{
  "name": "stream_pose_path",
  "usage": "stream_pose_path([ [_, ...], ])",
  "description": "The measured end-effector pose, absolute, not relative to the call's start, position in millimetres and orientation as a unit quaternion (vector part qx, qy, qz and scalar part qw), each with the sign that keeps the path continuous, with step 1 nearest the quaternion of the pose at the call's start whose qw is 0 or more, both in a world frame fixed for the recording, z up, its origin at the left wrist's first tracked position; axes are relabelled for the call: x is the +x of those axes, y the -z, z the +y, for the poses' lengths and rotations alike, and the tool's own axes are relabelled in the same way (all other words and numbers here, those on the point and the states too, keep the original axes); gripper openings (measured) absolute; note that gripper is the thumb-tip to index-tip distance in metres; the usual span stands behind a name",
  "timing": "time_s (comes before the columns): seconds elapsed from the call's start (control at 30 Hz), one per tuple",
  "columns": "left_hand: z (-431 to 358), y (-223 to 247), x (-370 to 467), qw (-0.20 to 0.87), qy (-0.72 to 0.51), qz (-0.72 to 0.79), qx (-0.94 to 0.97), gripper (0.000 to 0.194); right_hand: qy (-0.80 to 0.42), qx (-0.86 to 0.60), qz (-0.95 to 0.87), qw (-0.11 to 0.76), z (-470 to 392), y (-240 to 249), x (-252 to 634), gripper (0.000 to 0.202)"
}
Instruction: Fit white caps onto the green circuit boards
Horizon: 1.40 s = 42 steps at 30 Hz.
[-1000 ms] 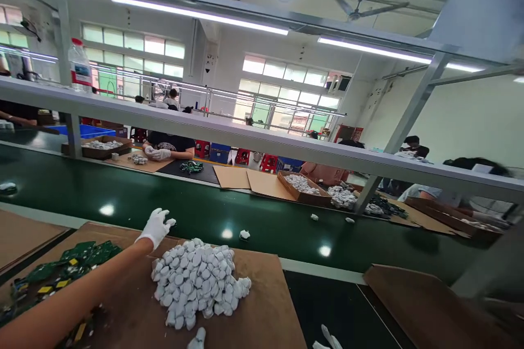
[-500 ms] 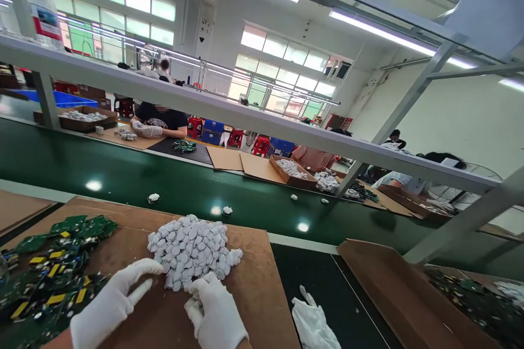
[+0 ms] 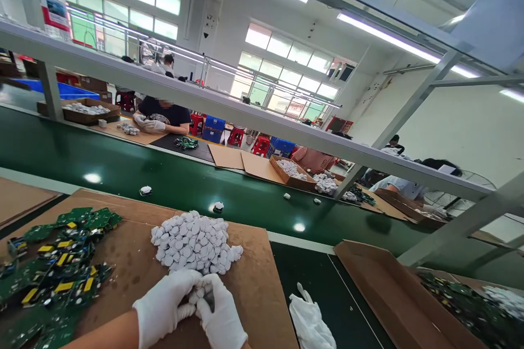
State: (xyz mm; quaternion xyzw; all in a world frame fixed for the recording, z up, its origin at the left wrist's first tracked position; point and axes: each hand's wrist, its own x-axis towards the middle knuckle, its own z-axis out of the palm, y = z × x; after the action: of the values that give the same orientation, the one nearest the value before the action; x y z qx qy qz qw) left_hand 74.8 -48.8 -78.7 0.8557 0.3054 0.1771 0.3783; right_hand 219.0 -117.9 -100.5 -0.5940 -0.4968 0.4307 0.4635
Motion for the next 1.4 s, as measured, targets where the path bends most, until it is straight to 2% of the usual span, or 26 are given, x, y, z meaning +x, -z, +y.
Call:
stream_pose_path([
  [0.07, -50.3, 79.3, 77.8, 0.388, -0.198, 0.288, 0.853, 0.012, -0.491, -0.557, -0.452, 0.494, -116.4, 114.0, 223.7, 0.015],
  [0.2, -56.3, 76.2, 87.0, 0.400, -0.234, 0.260, 0.847, 0.011, -0.550, -0.529, -0.359, 0.538, -105.0, 137.1, 227.5, 0.054],
  [0.3, -57.0, 74.3, 91.9, 0.391, -0.267, 0.260, 0.842, 0.010, -0.520, -0.556, -0.318, 0.566, -96.1, 145.4, 225.3, 0.063],
  [0.4, -57.6, 76.9, 95.0, 0.362, -0.282, 0.282, 0.842, 0.008, -0.471, -0.580, -0.313, 0.586, -95.0, 144.5, 225.1, 0.058],
  [0.57, -68.4, 79.2, 103.4, 0.327, -0.275, 0.337, 0.839, 0.016, -0.390, -0.604, -0.329, 0.612, -108.3, 129.0, 231.4, 0.036],
  [0.7, -77.8, 71.9, 105.0, 0.317, -0.295, 0.358, 0.827, 0.017, -0.357, -0.607, -0.335, 0.626, -119.4, 112.0, 238.1, 0.026],
  [0.83, -71.0, 71.2, 95.8, 0.297, -0.295, 0.336, 0.844, 0.010, -0.352, -0.595, -0.324, 0.646, -120.1, 96.1, 248.8, 0.027],
  [0.97, -54.7, 83.8, 97.8, 0.299, -0.272, 0.307, 0.862, 0.007, -0.398, -0.575, -0.303, 0.648, -112.2, 90.9, 249.4, 0.030],
  [1.13, -47.6, 105.8, 105.1, 0.314, -0.273, 0.308, 0.856, 0.021, -0.460, -0.547, -0.306, 0.629, -107.1, 98.3, 232.1, 0.034],
  [1.4, -61.0, 101.8, 51.1, 0.443, -0.340, 0.286, 0.779, 0.074, -0.505, -0.513, -0.363, 0.592, -110.8, 88.2, 213.1, 0.027],
])
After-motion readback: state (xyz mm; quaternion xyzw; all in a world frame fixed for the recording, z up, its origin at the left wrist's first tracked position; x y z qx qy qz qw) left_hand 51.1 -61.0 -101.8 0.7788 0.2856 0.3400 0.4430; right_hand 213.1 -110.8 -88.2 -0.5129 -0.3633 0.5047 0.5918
